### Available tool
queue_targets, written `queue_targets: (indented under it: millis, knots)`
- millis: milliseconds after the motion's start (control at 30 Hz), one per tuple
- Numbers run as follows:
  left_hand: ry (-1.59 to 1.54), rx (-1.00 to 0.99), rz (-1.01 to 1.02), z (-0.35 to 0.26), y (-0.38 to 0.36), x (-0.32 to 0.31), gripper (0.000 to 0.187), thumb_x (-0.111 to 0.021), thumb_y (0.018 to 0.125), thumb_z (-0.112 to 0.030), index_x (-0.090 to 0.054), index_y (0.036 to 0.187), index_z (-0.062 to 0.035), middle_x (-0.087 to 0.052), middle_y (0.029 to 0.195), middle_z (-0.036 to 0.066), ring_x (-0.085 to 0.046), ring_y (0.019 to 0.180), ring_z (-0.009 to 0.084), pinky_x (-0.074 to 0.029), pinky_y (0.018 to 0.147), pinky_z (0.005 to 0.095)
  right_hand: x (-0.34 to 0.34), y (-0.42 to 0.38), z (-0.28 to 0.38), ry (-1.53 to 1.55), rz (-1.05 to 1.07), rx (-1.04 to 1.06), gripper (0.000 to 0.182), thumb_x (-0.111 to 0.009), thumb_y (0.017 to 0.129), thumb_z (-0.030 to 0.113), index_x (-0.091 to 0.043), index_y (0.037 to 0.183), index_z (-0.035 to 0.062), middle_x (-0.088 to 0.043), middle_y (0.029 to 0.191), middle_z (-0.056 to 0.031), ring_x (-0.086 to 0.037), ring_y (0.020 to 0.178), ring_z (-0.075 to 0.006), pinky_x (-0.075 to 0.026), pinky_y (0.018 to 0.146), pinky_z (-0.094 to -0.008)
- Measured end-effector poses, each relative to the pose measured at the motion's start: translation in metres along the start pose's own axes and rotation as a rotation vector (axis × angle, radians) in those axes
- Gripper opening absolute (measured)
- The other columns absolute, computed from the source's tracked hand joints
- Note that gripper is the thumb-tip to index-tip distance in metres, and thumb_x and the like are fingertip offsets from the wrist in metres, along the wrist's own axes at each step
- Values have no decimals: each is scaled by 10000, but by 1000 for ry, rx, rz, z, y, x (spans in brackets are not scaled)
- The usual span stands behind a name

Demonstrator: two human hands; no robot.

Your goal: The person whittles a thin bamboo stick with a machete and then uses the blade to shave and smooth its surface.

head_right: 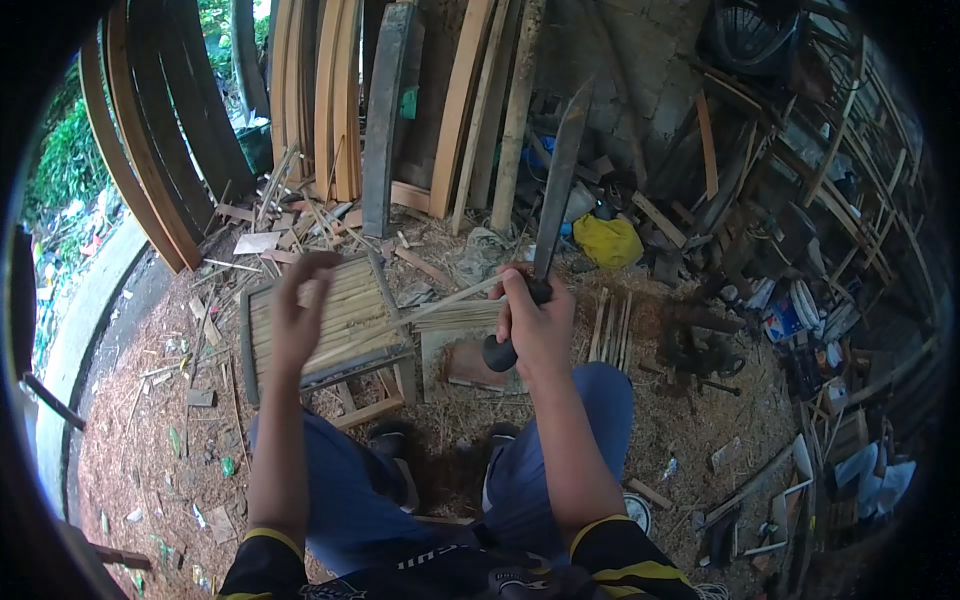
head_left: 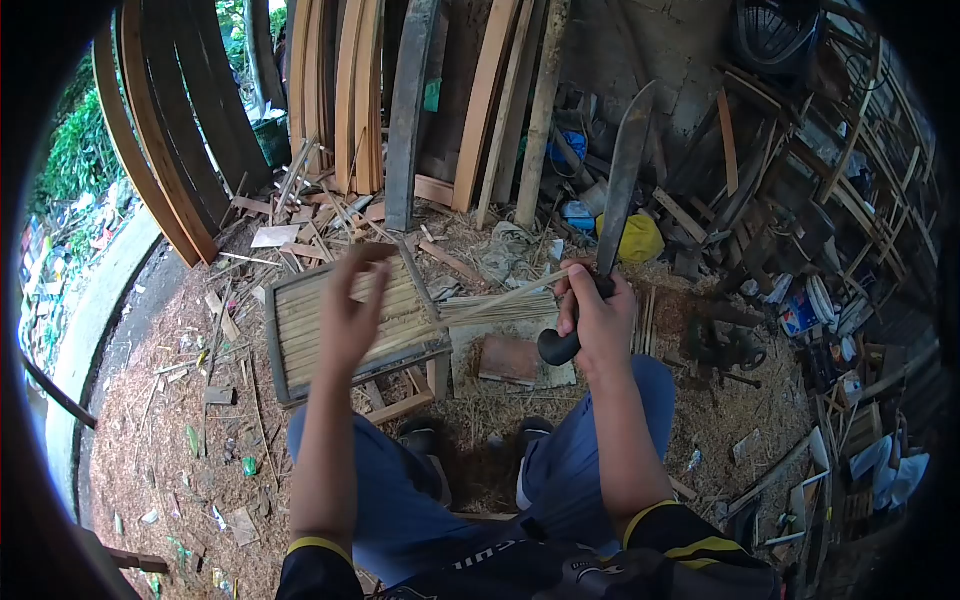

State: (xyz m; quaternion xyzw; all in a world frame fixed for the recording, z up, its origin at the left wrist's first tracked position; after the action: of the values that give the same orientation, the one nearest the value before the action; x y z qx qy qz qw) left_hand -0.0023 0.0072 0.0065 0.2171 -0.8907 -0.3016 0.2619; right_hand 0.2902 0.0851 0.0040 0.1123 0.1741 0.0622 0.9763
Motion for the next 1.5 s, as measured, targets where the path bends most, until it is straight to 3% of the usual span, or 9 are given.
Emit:
queue_targets:
  millis: [100, 200, 400, 500, 600, 700, 1100, 1367, 1500]
  knots:
    - [5, -116, 165, -29, -12, -49, 263, -563, 1036, -117, -652, 1266, -26, -725, 1055, 138, -683, 989, 254, -513, 921, 370, -1, 0, 3, -7, 52, 17, 174, -639, 1022, 141, -651, 1094, -17, -654, 829, -97, -509, 457, -82, -417, 416, -255]
    - [-79, -12, 399, -45, -20, -65, 222, -597, 1006, -86, -646, 1212, -19, -719, 958, 167, -718, 889, 329, -541, 771, 425, -5, -5, 3, 11, 71, 19, 184, -639, 1022, 142, -662, 1089, -28, -643, 808, -98, -508, 443, -99, -421, 409, -271]
    - [-168, 61, 301, -39, -21, -84, 129, -593, 1021, -73, -632, 1126, -9, -659, 778, 146, -669, 704, 302, -505, 657, 402, -3, -3, 1, 24, 22, 5, 199, -704, 1001, 195, -669, 1060, 8, -622, 763, -62, -494, 429, -91, -405, 397, -256]
    - [-211, 43, 294, -37, -20, -86, 132, -601, 1023, -79, -631, 1129, -6, -638, 754, 135, -648, 675, 257, -502, 646, 369, -3, -5, 3, 27, 16, -8, 195, -749, 971, 192, -661, 1030, 28, -605, 718, -34, -489, 428, -82, -395, 394, -248]
    - [-189, 68, 328, -39, -21, -87, 141, -583, 1044, -100, -647, 1128, -8, -627, 755, 49, -594, 693, 119, -494, 670, 295, -4, -7, 3, 29, 16, -11, 203, -779, 946, 171, -644, 1002, 30, -592, 694, -20, -497, 443, -71, -385, 399, -242]
    - [-196, 0, 359, -45, -21, -89, 160, -588, 1045, -112, -666, 1134, -5, -632, 763, 54, -599, 712, 119, -498, 683, 294, -5, -7, -1, 47, -2, -3, 200, -779, 946, 170, -644, 982, 26, -583, 677, -17, -503, 444, -76, -388, 407, -245]
    - [-606, 330, 590, -41, -14, -84, 225, -535, 1087, -143, -696, 1107, 13, -596, 779, -8, -542, 750, 70, -458, 696, 262, 3, -3, 7, 72, 150, 18, 192, -724, 986, 155, -665, 1036, -20, -676, 751, -111, -512, 446, -96, -400, 433, -250]
    - [-607, 334, 425, -40, -12, -93, 208, -557, 1080, -137, -683, 1110, 25, -636, 839, 11, -575, 794, 75, -446, 724, 240, -4, 0, -10, 23, -30, 48, 194, -739, 971, 139, -659, 1041, -22, -636, 708, -100, -507, 422, -102, -403, 402, -260]
    - [-646, 337, 410, -39, -9, -95, 185, -574, 1072, -127, -671, 1118, 24, -656, 866, 17, -581, 810, 70, -446, 723, 238, -13, -4, 0, 46, 33, -25, 153, -759, 944, 105, -664, 994, -4, -618, 691, -57, -512, 450, -77, -375, 416, -229]
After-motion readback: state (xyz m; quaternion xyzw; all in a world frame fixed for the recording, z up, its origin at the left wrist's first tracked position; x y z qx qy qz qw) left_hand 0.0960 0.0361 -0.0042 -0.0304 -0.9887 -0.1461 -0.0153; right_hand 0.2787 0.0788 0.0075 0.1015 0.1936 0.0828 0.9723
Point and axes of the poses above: each hand's wrist, its own y-axis towards the middle knuckle, its own x-axis out of the back of the hand, z = x × y, the point moved 1 cm from there along y, towards the middle knuckle
